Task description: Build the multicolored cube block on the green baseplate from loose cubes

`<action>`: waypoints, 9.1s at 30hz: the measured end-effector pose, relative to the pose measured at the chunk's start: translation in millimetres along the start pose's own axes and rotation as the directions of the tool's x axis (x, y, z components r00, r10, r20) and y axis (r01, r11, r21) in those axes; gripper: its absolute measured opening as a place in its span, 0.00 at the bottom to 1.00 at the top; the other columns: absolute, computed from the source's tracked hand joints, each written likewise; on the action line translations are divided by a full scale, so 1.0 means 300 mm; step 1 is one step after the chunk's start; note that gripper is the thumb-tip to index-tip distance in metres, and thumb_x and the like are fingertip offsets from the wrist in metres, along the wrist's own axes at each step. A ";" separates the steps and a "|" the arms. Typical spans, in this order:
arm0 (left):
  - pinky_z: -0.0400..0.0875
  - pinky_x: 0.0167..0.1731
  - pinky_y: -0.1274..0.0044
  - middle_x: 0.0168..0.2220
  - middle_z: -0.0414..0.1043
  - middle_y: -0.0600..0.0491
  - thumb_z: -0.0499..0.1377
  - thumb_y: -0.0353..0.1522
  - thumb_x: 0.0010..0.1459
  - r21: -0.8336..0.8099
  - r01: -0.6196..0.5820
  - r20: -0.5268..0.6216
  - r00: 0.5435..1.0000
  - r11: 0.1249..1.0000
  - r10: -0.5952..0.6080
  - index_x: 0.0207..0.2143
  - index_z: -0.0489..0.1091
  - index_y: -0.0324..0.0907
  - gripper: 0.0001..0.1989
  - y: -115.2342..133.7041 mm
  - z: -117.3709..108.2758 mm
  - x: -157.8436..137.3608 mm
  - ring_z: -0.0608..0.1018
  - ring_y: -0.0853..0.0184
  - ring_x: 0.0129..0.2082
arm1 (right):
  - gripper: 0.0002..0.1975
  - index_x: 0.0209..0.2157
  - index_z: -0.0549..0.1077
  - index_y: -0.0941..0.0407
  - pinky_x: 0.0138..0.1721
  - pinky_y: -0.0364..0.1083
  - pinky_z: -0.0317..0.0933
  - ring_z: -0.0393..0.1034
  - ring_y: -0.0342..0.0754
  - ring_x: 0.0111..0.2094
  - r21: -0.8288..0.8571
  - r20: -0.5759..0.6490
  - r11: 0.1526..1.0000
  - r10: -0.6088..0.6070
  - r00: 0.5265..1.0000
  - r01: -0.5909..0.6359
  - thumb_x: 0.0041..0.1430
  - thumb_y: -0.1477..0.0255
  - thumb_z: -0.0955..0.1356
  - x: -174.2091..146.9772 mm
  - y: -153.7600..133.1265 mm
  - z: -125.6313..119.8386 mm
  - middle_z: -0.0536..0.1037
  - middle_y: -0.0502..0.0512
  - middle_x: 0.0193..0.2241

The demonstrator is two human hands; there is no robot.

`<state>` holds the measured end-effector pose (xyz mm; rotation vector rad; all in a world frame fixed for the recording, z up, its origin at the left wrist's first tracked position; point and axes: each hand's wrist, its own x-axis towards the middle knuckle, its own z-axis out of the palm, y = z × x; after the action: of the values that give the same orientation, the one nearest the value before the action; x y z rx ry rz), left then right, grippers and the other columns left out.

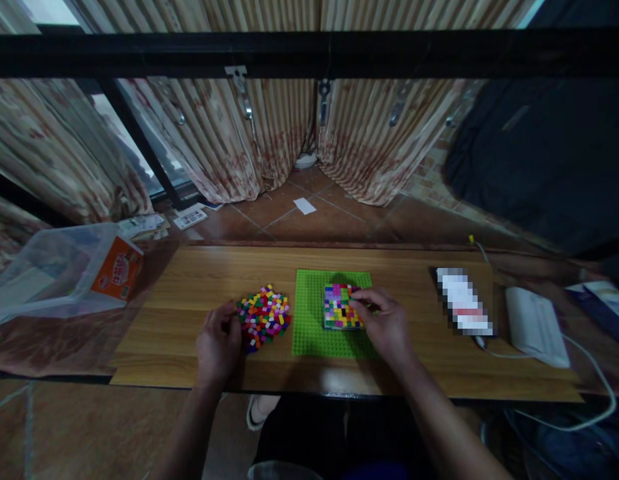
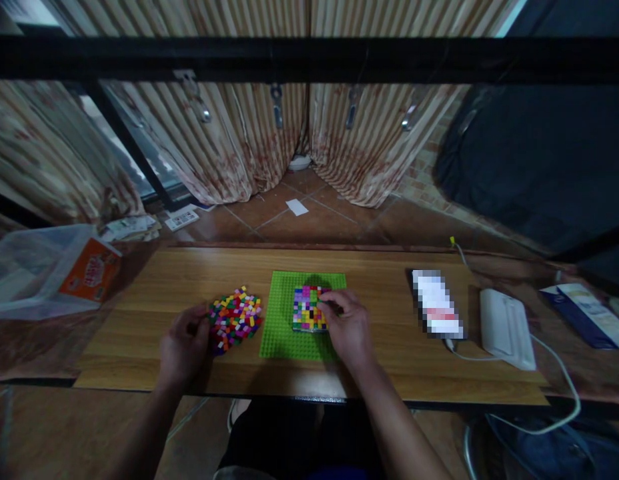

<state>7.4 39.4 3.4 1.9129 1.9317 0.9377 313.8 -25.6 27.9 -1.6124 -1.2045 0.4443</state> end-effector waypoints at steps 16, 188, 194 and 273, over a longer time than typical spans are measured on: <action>0.72 0.38 0.71 0.38 0.76 0.48 0.52 0.32 0.56 0.018 -0.074 0.011 0.997 0.997 0.074 0.39 0.71 0.42 0.11 0.000 0.003 -0.001 0.78 0.60 0.38 | 0.10 0.34 0.79 0.52 0.37 0.49 0.66 0.71 0.48 0.35 0.132 0.004 0.989 0.064 0.998 -0.064 0.50 0.64 0.72 0.004 0.039 0.006 0.77 0.54 0.36; 0.71 0.43 0.73 0.39 0.74 0.51 0.53 0.25 0.56 -0.045 -0.117 0.012 0.993 0.992 0.118 0.38 0.71 0.44 0.10 -0.006 0.007 -0.028 0.76 0.64 0.40 | 0.09 0.33 0.73 0.55 0.33 0.47 0.62 0.70 0.51 0.32 -0.394 0.369 0.863 -0.166 0.915 0.315 0.60 0.74 0.62 -0.150 -0.153 0.352 0.74 0.58 0.33; 0.71 0.41 0.72 0.38 0.74 0.51 0.52 0.27 0.56 -0.036 -0.110 0.005 0.994 0.993 0.110 0.38 0.70 0.44 0.10 -0.011 0.007 -0.021 0.76 0.62 0.40 | 0.04 0.31 0.73 0.53 0.31 0.44 0.64 0.71 0.47 0.27 -0.105 0.322 0.993 -0.015 0.947 0.051 0.57 0.71 0.65 -0.190 -0.208 0.249 0.76 0.51 0.28; 0.71 0.38 0.74 0.36 0.75 0.51 0.53 0.28 0.56 0.001 -0.099 0.023 0.995 0.995 0.099 0.38 0.71 0.43 0.10 -0.010 0.009 -0.011 0.77 0.63 0.37 | 0.14 0.38 0.78 0.54 0.39 0.50 0.67 0.74 0.51 0.36 0.248 -0.086 0.960 0.153 0.984 -0.128 0.52 0.61 0.71 -0.034 -0.160 0.008 0.80 0.56 0.36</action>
<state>7.0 37.1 -1.4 2.0277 1.8408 0.9358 284.4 -34.7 66.1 -1.4957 -0.9224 0.5672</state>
